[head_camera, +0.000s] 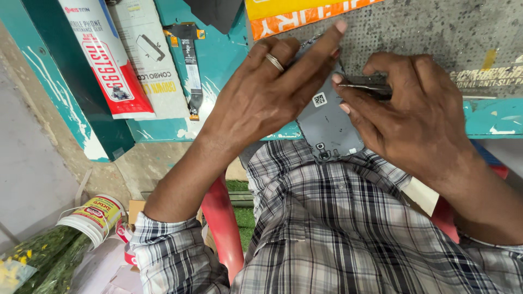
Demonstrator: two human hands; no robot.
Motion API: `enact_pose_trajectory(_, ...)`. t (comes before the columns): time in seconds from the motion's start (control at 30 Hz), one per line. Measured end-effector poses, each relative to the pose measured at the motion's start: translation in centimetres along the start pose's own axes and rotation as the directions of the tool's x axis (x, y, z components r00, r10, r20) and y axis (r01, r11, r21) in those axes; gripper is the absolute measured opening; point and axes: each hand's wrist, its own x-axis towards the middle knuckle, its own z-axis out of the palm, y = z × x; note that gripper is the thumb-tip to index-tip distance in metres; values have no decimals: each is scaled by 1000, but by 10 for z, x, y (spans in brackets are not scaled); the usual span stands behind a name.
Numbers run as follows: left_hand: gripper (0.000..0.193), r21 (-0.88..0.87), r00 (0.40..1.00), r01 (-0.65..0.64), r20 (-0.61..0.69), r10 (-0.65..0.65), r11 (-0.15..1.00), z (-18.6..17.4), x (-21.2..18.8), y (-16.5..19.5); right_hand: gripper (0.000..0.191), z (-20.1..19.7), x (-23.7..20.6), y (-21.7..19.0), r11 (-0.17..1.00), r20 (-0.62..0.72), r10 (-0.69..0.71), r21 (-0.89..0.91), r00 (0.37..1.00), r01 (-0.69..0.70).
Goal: The person pries open the back cover of a smartphone on a workbench, scrapes old adhesive residue from the cover and the phone frame using a small pry tool, then applies adhesive from a glue tube onto the back cover while holding the phone.
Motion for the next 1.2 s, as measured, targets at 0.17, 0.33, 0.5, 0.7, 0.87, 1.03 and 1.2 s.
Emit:
enact_pose_trajectory(0.17,37,32,999,-53,-7,53,998,10,-4,-1,32,0,1,-1,1000,-7,5,-22,1000,-5)
enact_pose_trajectory(0.33,31,6,997,-56,-43,56,998,16,-9,-2,33,0,2,-1,1000,-20,-14,-19,1000,14)
enact_pose_trajectory(0.5,36,-59,995,-13,-101,7,998,11,-11,1,35,-3,-2,7,999,13,-29,39,999,28)
enact_pose_trajectory(0.7,42,-48,995,91,53,-88,995,3,-11,17,34,-4,1,16,994,-8,70,89,998,-69)
enact_pose_trajectory(0.87,37,-24,992,125,2,-125,992,5,-12,26,19,-7,12,10,963,-12,139,237,990,-133)
enact_pose_trajectory(1.03,33,-47,992,123,-31,-124,991,9,-13,27,20,-7,22,4,988,-13,104,117,995,-101)
enact_pose_trajectory(1.2,39,-93,990,130,-35,-133,987,8,-13,27,30,-3,22,-1,996,-11,72,43,997,-72)
